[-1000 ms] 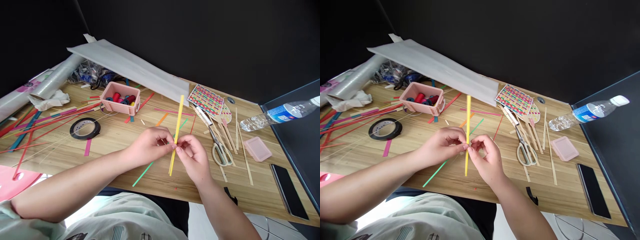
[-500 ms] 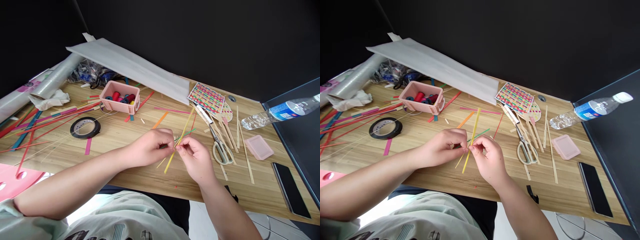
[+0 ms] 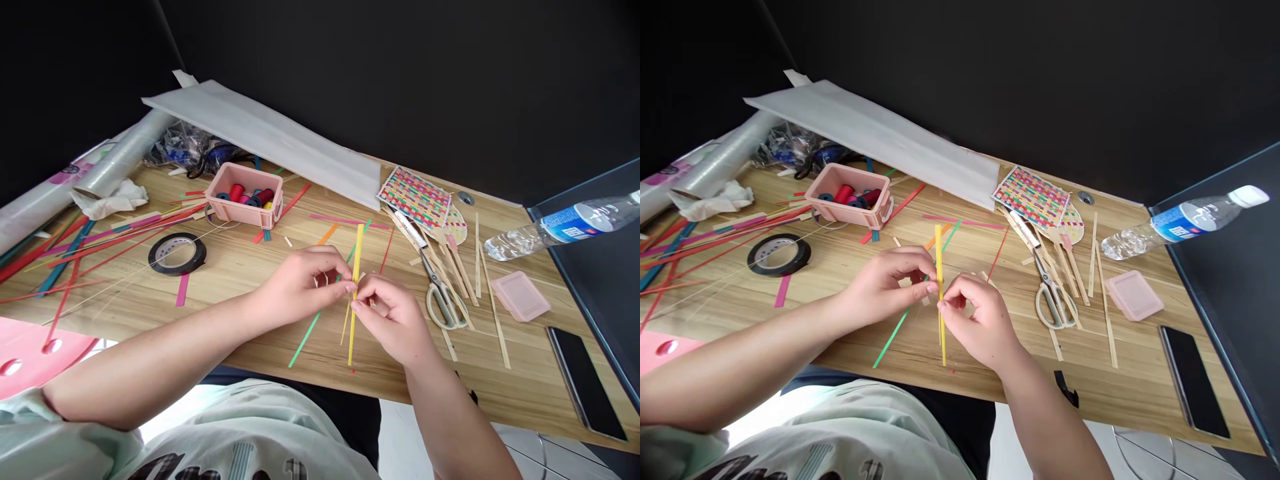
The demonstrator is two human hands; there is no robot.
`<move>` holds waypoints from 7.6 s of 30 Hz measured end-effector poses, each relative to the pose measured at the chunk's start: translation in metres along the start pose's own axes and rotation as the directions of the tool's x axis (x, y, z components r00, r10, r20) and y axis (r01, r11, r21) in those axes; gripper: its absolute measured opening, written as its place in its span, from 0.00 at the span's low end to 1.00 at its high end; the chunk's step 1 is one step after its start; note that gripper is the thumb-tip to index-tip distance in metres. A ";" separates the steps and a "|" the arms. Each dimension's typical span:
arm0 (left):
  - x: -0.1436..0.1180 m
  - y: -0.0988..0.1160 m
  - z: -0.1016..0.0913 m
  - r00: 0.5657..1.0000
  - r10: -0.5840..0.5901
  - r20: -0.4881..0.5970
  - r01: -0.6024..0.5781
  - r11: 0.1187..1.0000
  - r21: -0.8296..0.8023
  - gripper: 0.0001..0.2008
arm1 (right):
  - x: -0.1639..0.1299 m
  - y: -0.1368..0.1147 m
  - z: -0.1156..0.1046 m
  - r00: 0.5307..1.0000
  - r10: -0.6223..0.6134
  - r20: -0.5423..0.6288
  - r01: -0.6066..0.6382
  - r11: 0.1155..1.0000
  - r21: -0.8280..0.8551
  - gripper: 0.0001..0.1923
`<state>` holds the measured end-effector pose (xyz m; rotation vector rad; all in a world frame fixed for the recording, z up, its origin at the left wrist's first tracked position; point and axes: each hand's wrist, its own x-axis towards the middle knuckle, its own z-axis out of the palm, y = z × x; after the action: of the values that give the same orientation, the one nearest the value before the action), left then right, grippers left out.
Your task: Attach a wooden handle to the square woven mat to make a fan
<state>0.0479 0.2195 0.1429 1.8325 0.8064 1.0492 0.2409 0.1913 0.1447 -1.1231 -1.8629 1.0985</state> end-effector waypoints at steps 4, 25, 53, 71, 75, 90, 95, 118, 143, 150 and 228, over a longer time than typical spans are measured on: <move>0.000 0.002 -0.001 1.000 0.007 0.001 -0.007 1.000 -0.008 0.07 | 0.000 -0.002 0.003 1.000 0.015 0.026 -0.015 1.000 0.023 0.09; 0.002 0.006 0.000 0.970 -0.063 0.234 0.081 0.994 -0.068 0.10 | -0.001 -0.001 0.000 0.977 0.176 -0.123 -0.175 0.984 0.016 0.09; 0.008 -0.021 0.005 0.940 -0.268 -0.211 0.242 0.960 -0.140 0.08 | 0.016 0.018 0.018 0.957 0.286 -0.042 -0.250 0.892 0.377 0.11; 0.009 -0.019 0.005 0.894 -0.390 -0.219 0.261 0.853 -0.452 0.10 | 0.007 0.009 0.014 0.931 0.287 0.225 -0.364 0.706 0.607 0.10; 0.010 -0.021 0.003 0.911 -0.343 -0.229 0.237 0.890 -0.390 0.10 | 0.004 0.014 0.018 0.917 0.288 0.277 -0.387 0.812 0.437 0.13; -0.004 -0.018 0.034 0.920 -0.382 0.087 0.373 0.786 -0.493 0.10 | 0.021 0.021 0.019 0.862 0.431 -0.267 -0.186 0.759 0.624 0.14; -0.001 -0.020 0.037 0.851 -0.512 0.121 0.482 0.669 -0.566 0.12 | 0.020 0.024 0.024 0.897 0.379 -0.229 -0.185 0.789 0.585 0.13; 0.004 -0.013 0.023 0.778 -0.618 -0.112 0.322 0.546 -0.774 0.13 | 0.009 0.014 0.023 0.967 0.252 -0.047 -0.248 0.965 0.081 0.08; 0.002 -0.023 0.021 0.878 -0.461 -0.129 0.382 0.837 -0.392 0.08 | 0.023 0.027 0.026 0.916 0.265 -0.301 -0.097 0.875 0.475 0.07; 0.006 -0.020 0.014 0.860 -0.498 -0.111 0.447 0.840 -0.308 0.10 | 0.025 0.024 0.018 0.920 0.354 -0.168 -0.224 0.826 0.518 0.10; -0.136 -0.001 -0.033 0.959 -0.220 0.181 -0.011 0.604 0.797 0.13 | -0.115 0.013 0.089 0.658 -0.683 -0.316 0.280 0.612 -0.740 0.29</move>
<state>-0.0412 0.1187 0.1056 2.5514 1.3382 0.3156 0.2132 0.0628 0.0818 -0.9865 -1.8742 -0.2709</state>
